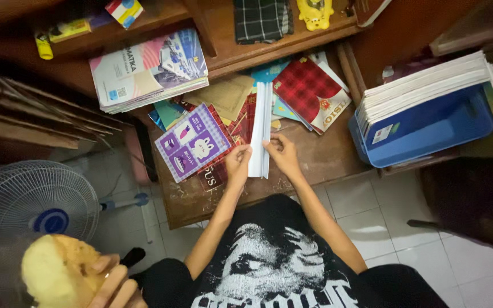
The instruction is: The person picks up several notebooks and papers from a wooden desk, opens a white paper folder to check its contents, flips through several pages, and places the items into a blue plastic bin.
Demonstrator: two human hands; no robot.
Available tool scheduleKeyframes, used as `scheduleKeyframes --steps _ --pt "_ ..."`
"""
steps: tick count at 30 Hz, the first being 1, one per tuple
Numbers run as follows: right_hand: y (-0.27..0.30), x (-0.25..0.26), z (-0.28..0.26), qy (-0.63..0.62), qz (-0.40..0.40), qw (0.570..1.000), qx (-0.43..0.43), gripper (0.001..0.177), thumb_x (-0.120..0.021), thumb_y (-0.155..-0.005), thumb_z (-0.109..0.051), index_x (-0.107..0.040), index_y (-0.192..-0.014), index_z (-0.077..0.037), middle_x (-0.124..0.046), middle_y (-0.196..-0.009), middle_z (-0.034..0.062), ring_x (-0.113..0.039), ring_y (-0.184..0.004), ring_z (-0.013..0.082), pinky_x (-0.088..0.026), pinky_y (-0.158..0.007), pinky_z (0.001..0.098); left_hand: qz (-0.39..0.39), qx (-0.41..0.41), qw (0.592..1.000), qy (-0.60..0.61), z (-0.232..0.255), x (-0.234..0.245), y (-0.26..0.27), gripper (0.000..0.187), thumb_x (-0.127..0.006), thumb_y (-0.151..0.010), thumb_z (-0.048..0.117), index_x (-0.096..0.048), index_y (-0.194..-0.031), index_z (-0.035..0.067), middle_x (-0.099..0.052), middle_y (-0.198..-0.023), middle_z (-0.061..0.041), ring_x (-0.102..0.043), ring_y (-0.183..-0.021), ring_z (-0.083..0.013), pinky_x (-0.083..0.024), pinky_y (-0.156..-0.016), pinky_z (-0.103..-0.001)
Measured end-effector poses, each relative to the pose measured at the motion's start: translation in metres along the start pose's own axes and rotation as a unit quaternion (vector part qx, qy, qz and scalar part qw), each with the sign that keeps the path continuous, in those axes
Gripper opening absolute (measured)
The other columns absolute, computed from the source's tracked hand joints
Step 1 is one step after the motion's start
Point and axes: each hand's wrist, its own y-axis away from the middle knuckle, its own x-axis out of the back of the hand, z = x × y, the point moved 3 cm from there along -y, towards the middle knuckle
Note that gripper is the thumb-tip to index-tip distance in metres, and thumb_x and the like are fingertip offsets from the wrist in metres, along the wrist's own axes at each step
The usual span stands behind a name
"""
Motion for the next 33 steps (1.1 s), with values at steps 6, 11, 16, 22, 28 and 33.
scheduleKeyframes --steps 6,11,16,22,28,33 --pt "0.009 0.000 -0.006 0.007 -0.017 0.999 -0.028 0.038 -0.074 -0.094 -0.021 -0.069 -0.121 0.005 -0.073 -0.094 0.0095 -0.066 -0.082 0.0116 -0.055 -0.074 0.0272 0.035 0.041 0.998 0.020 0.006 -0.013 0.014 0.020 -0.068 -0.098 0.010 -0.070 -0.112 -0.003 -0.073 -0.100 -0.008 -0.068 -0.091 -0.0118 -0.054 -0.079 -0.024" --pt "0.016 0.010 -0.003 0.023 -0.002 1.000 -0.016 0.038 -0.073 -0.093 -0.020 -0.066 -0.122 0.004 -0.073 -0.099 0.0095 -0.066 -0.084 0.0112 -0.056 -0.075 0.0273 0.016 0.050 0.998 0.027 0.001 -0.021 0.015 0.019 -0.067 -0.099 0.011 -0.070 -0.112 -0.003 -0.073 -0.099 -0.009 -0.068 -0.090 -0.0128 -0.054 -0.079 -0.025" --pt "0.020 0.017 0.002 0.035 -0.003 0.999 -0.008 0.036 -0.073 -0.094 -0.020 -0.067 -0.120 0.005 -0.075 -0.099 0.0104 -0.067 -0.085 0.0119 -0.057 -0.077 0.0275 0.034 0.039 0.998 0.023 -0.015 -0.021 0.016 0.019 -0.066 -0.099 0.010 -0.070 -0.112 -0.004 -0.073 -0.101 -0.008 -0.069 -0.094 -0.0130 -0.055 -0.083 -0.026" --pt "0.021 0.016 -0.007 0.054 0.009 0.998 -0.015 0.039 -0.076 -0.093 -0.022 -0.067 -0.118 0.006 -0.075 -0.105 0.0132 -0.069 -0.084 0.0140 -0.057 -0.074 0.0289 0.048 0.036 0.998 0.033 -0.021 -0.017 0.018 0.021 -0.066 -0.100 0.011 -0.069 -0.114 -0.004 -0.073 -0.105 -0.009 -0.069 -0.096 -0.0130 -0.055 -0.085 -0.026" --pt "0.015 0.009 -0.042 0.135 0.019 0.990 -0.019 0.054 -0.082 -0.087 -0.031 -0.065 -0.124 0.003 -0.077 -0.101 0.0132 -0.073 -0.086 0.0157 -0.059 -0.075 0.0298 0.042 0.083 0.995 0.024 0.003 -0.023 0.017 0.022 -0.067 -0.099 0.013 -0.070 -0.113 -0.003 -0.075 -0.105 -0.011 -0.071 -0.095 -0.0143 -0.057 -0.082 -0.026" --pt "0.012 0.004 -0.055 0.163 0.016 0.986 0.015 0.061 -0.083 -0.083 -0.032 -0.062 -0.128 0.004 -0.077 -0.105 0.0167 -0.075 -0.093 0.0196 -0.060 -0.079 0.0329 0.000 0.148 0.983 0.104 0.003 -0.023 0.012 0.025 -0.066 -0.099 0.017 -0.068 -0.117 0.000 -0.073 -0.105 -0.010 -0.071 -0.091 -0.0156 -0.059 -0.077 -0.030"
